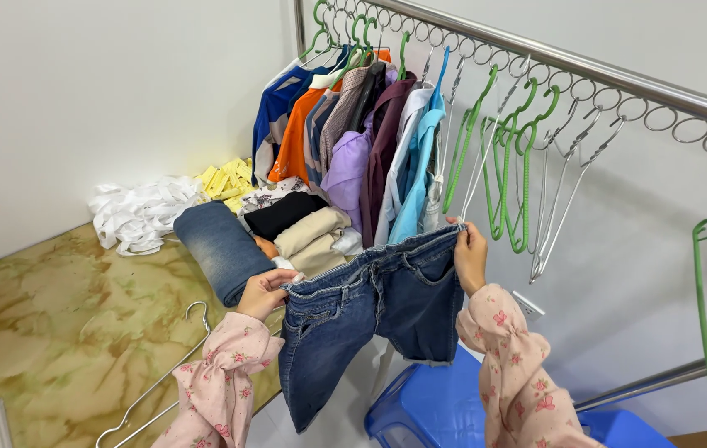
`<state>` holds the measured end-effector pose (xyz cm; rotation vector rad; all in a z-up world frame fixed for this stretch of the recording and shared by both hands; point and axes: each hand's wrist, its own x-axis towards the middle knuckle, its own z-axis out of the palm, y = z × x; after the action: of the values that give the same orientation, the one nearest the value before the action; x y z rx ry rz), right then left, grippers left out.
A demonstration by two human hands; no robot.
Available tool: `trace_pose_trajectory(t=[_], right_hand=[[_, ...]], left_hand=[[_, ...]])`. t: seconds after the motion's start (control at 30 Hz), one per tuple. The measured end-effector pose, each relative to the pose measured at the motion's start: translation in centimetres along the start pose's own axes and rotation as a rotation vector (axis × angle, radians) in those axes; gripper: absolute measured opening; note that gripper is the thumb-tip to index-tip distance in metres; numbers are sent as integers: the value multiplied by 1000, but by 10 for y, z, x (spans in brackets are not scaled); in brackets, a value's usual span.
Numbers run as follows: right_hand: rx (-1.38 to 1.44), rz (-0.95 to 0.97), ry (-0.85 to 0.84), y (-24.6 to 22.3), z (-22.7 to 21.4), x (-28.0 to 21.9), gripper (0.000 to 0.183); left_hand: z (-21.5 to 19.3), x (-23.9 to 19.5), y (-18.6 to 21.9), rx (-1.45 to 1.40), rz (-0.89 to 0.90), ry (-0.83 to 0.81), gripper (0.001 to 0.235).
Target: Hanging clothes on a garment rack using hangers
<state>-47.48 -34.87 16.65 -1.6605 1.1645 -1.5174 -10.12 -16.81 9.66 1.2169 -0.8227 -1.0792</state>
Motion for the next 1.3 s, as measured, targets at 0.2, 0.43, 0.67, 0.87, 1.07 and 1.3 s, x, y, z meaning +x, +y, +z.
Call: trace_pose_trajectory(t=[0.2,0.43,0.67,0.87,1.07,1.3], right_hand=[[-35,-57,47,-25,-1,-54,25],[-57,-191,63,-33,8,-112,22],[-59,-283,-8,-41,24,-157,25],[-4,-298,-230,-50,39,-177,24],[64,-179,-553,-33,40,-166,24],[145,-67,-967,-58,36,-156,23]], left_hand=[[-25,-11,-12,0,-7,40,32],[-40,-32,-26,17,12,100,38],[-85,-60,-58,3,3,207,40],[-139,-93,-61,-91,200,367,37],[-165,-141,-14,-8,407,500,106],[-186,-168,-10,335,223,873,135]])
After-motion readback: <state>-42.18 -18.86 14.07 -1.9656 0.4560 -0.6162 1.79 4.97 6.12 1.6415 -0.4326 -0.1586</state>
